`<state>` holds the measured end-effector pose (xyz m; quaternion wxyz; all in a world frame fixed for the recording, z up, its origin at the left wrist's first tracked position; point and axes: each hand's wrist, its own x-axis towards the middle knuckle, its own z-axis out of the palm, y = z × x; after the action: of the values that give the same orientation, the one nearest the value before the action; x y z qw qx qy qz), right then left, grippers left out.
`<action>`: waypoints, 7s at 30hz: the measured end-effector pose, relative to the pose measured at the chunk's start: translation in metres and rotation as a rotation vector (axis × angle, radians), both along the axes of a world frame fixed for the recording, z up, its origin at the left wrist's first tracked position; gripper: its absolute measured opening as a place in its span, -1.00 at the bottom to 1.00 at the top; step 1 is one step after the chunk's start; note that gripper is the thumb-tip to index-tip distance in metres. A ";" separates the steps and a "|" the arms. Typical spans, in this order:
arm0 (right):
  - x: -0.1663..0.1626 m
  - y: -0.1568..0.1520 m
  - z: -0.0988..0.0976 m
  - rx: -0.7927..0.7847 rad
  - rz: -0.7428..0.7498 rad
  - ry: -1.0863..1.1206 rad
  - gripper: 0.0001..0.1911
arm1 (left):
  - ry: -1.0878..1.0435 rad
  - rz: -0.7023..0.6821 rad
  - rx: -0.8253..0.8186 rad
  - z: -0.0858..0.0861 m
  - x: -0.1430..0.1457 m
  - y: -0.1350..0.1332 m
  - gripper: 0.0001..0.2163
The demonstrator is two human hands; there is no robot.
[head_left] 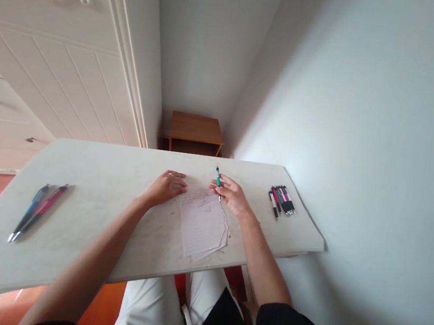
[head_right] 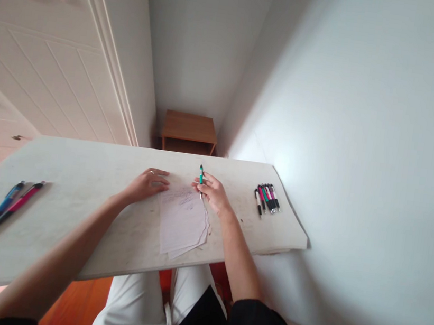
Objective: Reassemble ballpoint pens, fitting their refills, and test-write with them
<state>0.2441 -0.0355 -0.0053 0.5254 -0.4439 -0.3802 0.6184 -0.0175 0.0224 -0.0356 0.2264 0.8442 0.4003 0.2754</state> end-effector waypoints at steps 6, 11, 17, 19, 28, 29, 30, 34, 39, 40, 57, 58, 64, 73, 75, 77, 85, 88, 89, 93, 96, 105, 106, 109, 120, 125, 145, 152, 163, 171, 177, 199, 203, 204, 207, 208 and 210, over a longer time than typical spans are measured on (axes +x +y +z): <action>0.058 -0.026 -0.005 0.047 -0.262 -0.548 -0.58 | -0.021 -0.006 -0.034 0.001 0.000 0.001 -0.65; 0.108 -0.060 -0.005 0.188 -0.427 -1.230 -0.80 | -0.038 0.004 -0.051 0.002 0.001 0.002 -0.61; 0.123 -0.081 0.000 0.122 -0.612 -1.746 -0.77 | -0.031 0.017 -0.035 -0.001 0.000 0.002 -0.60; 0.122 -0.081 0.000 0.033 -0.638 -1.821 -0.77 | -0.016 0.017 -0.021 -0.003 -0.001 0.003 -0.61; 0.131 -0.070 -0.003 -0.120 -0.577 -1.863 -0.73 | -0.009 0.008 -0.001 -0.002 -0.001 0.004 -0.57; 0.134 -0.069 -0.003 -0.117 -0.570 -1.864 -0.73 | -0.007 0.009 -0.002 -0.002 0.000 0.004 -0.57; 0.136 -0.068 -0.004 -0.111 -0.563 -1.864 -0.74 | -0.004 0.010 -0.001 -0.001 0.000 0.004 -0.56; 0.146 -0.064 -0.006 -0.094 -0.552 -1.842 -0.76 | -0.004 0.012 0.006 -0.001 0.000 0.004 -0.54; 0.153 -0.066 -0.015 -0.022 -0.596 -1.799 -0.76 | 0.002 0.014 0.010 -0.002 0.000 0.005 -0.50; 0.153 -0.069 -0.018 0.005 -0.616 -1.784 -0.75 | 0.002 0.015 0.012 -0.003 0.000 0.005 -0.50; 0.154 -0.114 -0.047 0.081 -0.858 -1.537 -0.72 | -0.022 0.025 0.044 -0.006 0.000 0.007 -0.47; 0.156 -0.113 -0.047 0.089 -0.853 -1.529 -0.72 | -0.020 0.025 0.047 -0.006 0.000 0.007 -0.48; 0.166 -0.105 -0.049 0.116 -0.828 -1.484 -0.72 | -0.018 0.023 0.044 -0.007 0.000 0.008 -0.50; 0.166 -0.100 -0.047 0.207 -0.845 -1.422 -0.71 | -0.017 0.032 0.030 -0.005 0.000 0.006 -0.52; 0.163 -0.100 -0.046 0.222 -0.857 -1.430 -0.70 | -0.019 0.035 0.024 -0.003 0.000 0.005 -0.52; 0.160 -0.101 -0.045 0.213 -0.869 -1.466 -0.70 | -0.019 0.038 0.018 -0.002 0.000 0.004 -0.51; 0.154 -0.097 -0.035 0.095 -0.829 -1.572 -0.75 | -0.005 0.043 0.017 -0.003 0.000 0.006 -0.51; 0.152 -0.097 -0.031 0.062 -0.818 -1.584 -0.77 | -0.008 0.042 0.024 -0.003 0.000 0.006 -0.52; 0.151 -0.098 -0.030 0.058 -0.819 -1.588 -0.77 | -0.009 0.041 0.024 -0.003 0.000 0.005 -0.52; 0.149 -0.099 -0.027 0.056 -0.850 -1.592 -0.78 | -0.007 0.043 0.011 -0.002 0.000 0.005 -0.51; 0.148 -0.099 -0.025 0.038 -0.874 -1.585 -0.79 | -0.015 0.048 0.008 -0.003 0.000 0.005 -0.51; 0.143 -0.100 -0.022 0.004 -0.899 -1.601 -0.77 | -0.080 0.075 -0.003 -0.012 -0.003 0.004 -0.62; 0.142 -0.101 -0.023 0.009 -0.905 -1.598 -0.76 | -0.090 0.072 -0.012 -0.012 -0.002 0.002 -0.64; 0.144 -0.102 -0.026 0.064 -0.918 -1.586 -0.74 | -0.156 0.094 -0.021 -0.011 -0.002 -0.007 -0.72; 0.094 -0.094 -0.033 0.433 -0.649 -1.409 -0.75 | -0.202 0.239 0.055 -0.005 -0.029 -0.060 -0.85; 0.055 -0.083 -0.035 0.513 -0.432 -1.293 -0.72 | -0.200 0.461 0.178 0.012 -0.085 -0.093 -0.84; 0.054 -0.084 -0.038 0.472 -0.324 -1.184 -0.63 | 0.275 1.083 0.174 0.021 -0.194 -0.136 -0.74; 0.052 -0.083 -0.038 0.459 -0.309 -1.161 -0.67 | 0.009 0.979 0.223 0.032 -0.137 -0.127 -0.74; 0.047 -0.083 -0.033 0.427 -0.260 -1.128 -0.80 | -1.138 0.308 -0.829 0.034 0.038 -0.095 -0.61; 0.043 -0.074 -0.027 0.337 -0.255 -0.862 -0.78 | -1.248 0.239 -1.006 0.042 0.082 -0.078 -0.61; 0.024 -0.042 -0.005 0.313 -0.049 -0.551 -0.62 | -1.134 0.270 -0.936 0.037 0.086 -0.060 -0.70; 0.016 0.015 -0.016 0.199 -0.002 -0.385 -0.52 | -0.936 0.235 -0.652 0.027 0.049 -0.031 -0.67; 0.013 0.011 -0.019 0.204 -0.088 -0.373 -0.50 | -0.836 0.236 -0.570 0.025 0.048 -0.030 -0.71; 0.013 0.011 -0.019 0.204 -0.100 -0.381 -0.50 | -0.819 0.235 -0.553 0.025 0.048 -0.030 -0.72; 0.013 0.009 -0.018 0.206 -0.112 -0.413 -0.49 | -0.822 0.241 -0.515 0.024 0.047 -0.030 -0.72; 0.013 0.009 -0.018 0.205 -0.115 -0.424 -0.48 | -0.829 0.245 -0.512 0.024 0.046 -0.030 -0.72; 0.013 0.009 -0.017 0.203 -0.127 -0.449 -0.47 | -0.834 0.252 -0.520 0.024 0.046 -0.030 -0.71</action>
<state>0.2576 -0.0270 -0.0227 0.5074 -0.5379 -0.5190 0.4288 0.0283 -0.0073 -0.0117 0.5347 0.5232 0.4298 0.5056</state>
